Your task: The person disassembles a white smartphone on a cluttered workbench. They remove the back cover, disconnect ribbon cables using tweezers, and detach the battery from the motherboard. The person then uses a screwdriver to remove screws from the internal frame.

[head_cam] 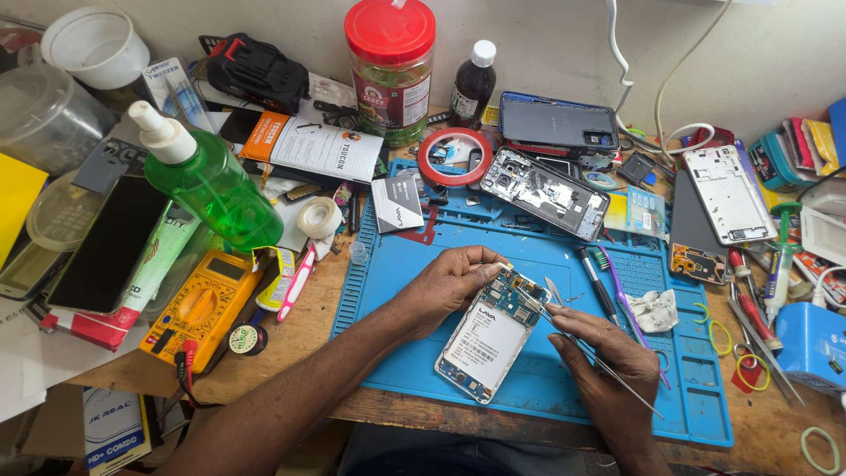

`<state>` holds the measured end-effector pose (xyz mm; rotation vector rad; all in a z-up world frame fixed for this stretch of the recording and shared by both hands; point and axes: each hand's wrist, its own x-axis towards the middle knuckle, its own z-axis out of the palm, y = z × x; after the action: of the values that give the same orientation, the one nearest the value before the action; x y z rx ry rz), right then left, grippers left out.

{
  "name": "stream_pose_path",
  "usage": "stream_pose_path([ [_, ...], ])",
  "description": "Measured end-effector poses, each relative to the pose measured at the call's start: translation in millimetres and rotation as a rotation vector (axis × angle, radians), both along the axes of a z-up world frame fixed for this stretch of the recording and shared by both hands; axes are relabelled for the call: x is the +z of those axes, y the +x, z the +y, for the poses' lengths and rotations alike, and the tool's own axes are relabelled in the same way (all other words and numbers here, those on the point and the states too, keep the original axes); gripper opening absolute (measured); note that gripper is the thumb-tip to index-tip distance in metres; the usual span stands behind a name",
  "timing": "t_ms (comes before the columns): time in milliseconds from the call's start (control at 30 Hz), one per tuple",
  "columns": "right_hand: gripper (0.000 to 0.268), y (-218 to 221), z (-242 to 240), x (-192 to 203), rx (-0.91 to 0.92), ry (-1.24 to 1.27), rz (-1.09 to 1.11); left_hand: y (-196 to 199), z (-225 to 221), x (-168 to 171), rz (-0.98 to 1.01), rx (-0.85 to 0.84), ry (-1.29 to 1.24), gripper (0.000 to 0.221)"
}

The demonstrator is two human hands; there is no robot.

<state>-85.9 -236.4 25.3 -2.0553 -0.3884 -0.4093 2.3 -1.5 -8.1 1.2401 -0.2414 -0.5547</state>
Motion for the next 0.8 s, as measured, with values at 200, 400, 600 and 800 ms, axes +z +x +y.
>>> stream_pose_path([
  [200, 0.029, -4.6, -5.0, 11.9, 0.071, -0.085, -0.030, 0.2, 0.2, -1.1, 0.008, 0.001, -0.032, 0.031],
  [400, 0.031, -7.4, -5.7, 12.5, 0.110, -0.168, -0.059, 0.5, 0.4, -3.4, 0.011, -0.014, -0.047, 0.031],
  [600, 0.028, -8.5, -0.5, 11.6, 0.132, -0.289, -0.176, 0.1, -0.1, -2.9, -0.009, -0.023, -0.016, 0.031],
  [800, 0.025, -3.2, 6.2, 15.0, 0.189, -0.402, -0.376, -0.6, 1.3, -1.4, -0.027, -0.030, -0.019, 0.031],
])
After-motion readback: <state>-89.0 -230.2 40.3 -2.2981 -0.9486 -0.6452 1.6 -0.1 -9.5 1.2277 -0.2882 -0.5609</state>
